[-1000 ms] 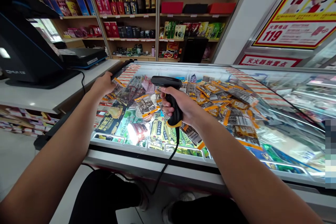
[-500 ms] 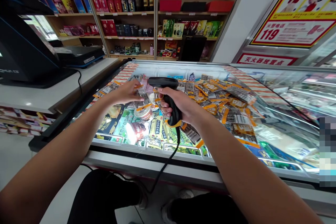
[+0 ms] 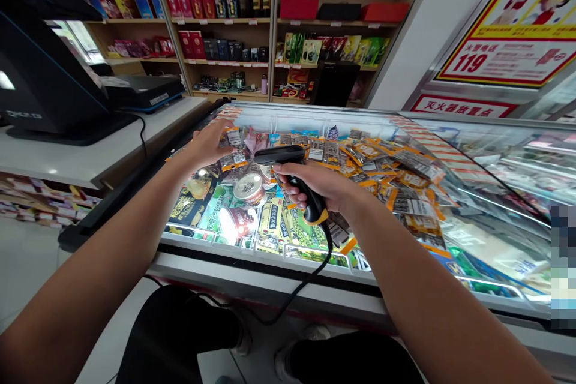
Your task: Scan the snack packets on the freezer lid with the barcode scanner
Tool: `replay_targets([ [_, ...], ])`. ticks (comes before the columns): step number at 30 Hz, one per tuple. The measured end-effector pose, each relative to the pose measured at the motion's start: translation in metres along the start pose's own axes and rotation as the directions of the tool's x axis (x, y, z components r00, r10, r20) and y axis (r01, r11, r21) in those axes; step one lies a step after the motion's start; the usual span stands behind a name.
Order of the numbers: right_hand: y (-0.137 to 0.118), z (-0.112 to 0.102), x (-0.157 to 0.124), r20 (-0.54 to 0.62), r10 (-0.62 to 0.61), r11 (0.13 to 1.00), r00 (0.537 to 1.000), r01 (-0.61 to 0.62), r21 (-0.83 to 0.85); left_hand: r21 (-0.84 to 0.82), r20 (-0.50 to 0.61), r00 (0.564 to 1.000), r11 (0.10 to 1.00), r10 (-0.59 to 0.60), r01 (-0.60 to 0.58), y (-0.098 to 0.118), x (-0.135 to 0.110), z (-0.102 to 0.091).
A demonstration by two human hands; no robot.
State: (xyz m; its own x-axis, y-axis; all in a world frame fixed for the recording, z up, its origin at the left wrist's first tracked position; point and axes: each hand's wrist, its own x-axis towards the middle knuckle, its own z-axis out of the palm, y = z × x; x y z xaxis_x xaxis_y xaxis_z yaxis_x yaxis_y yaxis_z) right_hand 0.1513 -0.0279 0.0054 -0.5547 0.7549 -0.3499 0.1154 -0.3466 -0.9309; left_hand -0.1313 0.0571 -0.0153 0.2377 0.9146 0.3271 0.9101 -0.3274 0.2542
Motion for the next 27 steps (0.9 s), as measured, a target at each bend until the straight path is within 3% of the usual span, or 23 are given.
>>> replay_targets([
  [4,-0.001,-0.002,0.001,-0.044,-0.013,1.0,0.999,0.014,0.01,0.182,0.0,0.996,0.979,-0.093,0.091,-0.004,-0.001,-0.007],
  [7,-0.004,-0.003,0.0,-0.091,-0.07,0.992,0.993,0.079,0.099,0.298,-0.073,0.981,0.934,-0.182,0.195,-0.011,-0.004,-0.013],
  [9,-0.007,-0.003,-0.001,-0.141,-0.117,0.973,0.983,0.142,0.183,0.291,-0.128,0.978,0.936,-0.165,0.196,-0.007,-0.006,-0.013],
  [11,-0.01,-0.003,-0.002,-0.202,-0.155,0.95,0.967,0.202,0.239,0.195,-0.125,0.985,0.97,-0.12,0.143,0.01,-0.01,-0.008],
  [15,-0.012,-0.004,-0.001,-0.238,-0.206,0.916,0.949,0.273,0.294,-0.162,0.074,0.996,0.986,0.046,-0.033,0.067,-0.021,0.019],
  [18,-0.011,-0.004,-0.001,-0.223,-0.214,0.913,0.951,0.276,0.301,-0.25,0.127,0.986,0.965,0.107,-0.073,0.098,-0.028,0.04],
  [22,-0.011,-0.001,-0.001,-0.206,-0.201,0.925,0.958,0.255,0.282,-0.276,0.131,0.989,0.961,0.071,-0.033,0.101,-0.028,0.052],
  [27,-0.009,-0.001,0.0,-0.19,-0.199,0.935,0.961,0.245,0.257,-0.45,0.216,0.975,0.891,0.049,0.055,0.086,-0.023,0.046],
])
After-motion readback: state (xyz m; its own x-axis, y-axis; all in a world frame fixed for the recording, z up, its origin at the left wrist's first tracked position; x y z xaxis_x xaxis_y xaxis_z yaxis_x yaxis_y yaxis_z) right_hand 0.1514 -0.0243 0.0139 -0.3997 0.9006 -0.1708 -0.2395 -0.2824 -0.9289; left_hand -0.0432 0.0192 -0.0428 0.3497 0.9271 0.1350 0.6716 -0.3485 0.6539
